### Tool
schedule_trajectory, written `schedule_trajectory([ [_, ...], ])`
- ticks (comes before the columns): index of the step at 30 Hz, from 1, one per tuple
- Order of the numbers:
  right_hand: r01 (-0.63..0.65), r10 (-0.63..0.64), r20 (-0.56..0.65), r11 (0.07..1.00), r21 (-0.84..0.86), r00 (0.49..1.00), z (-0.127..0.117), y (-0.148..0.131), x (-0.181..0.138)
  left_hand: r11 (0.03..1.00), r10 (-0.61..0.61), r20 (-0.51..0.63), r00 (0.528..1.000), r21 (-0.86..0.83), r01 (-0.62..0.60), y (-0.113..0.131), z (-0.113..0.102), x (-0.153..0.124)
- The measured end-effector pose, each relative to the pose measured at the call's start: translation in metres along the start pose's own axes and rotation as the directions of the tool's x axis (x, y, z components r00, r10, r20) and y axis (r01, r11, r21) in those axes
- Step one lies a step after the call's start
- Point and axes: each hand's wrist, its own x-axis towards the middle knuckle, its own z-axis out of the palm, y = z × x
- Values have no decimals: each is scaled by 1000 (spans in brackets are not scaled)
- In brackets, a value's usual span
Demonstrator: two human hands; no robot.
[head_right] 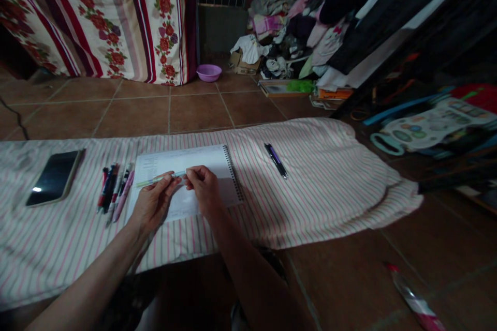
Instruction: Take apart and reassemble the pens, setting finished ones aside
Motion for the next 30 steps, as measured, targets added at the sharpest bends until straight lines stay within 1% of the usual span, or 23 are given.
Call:
schedule_trajectory([
  [3, -31, 31, -5, 999, 19, 1000, 0, -1, -1, 1000, -5, -6, 1000, -8, 5, 0, 0, 0],
  [6, -100, 100, 7, 993, 60, 995, -1, -2, -3, 1000, 16, -3, 1000, -14, -17, 0, -1, 1],
  [10, -189, 189, 2, 982, 14, 982, -3, 0, -1, 999, 33, 51, 998, 11, -34, -1, -4, 1],
  [14, -164, 165, 14, 986, -27, 986, -6, 3, 1, 998, 36, 91, 995, 45, -40, -2, -3, -2],
  [17, -138, 138, -3, 990, -28, 990, -6, 3, 3, 996, 33, 99, 995, 75, -41, -1, -2, -3],
  [22, -119, 118, -44, 992, -28, 992, -4, -2, 1, 995, 31, 97, 995, 96, -40, 0, -1, -4],
  [30, -81, 80, -44, 996, -28, 996, -2, -5, -2, 994, 33, 57, 998, 104, -39, -3, -1, -4],
])
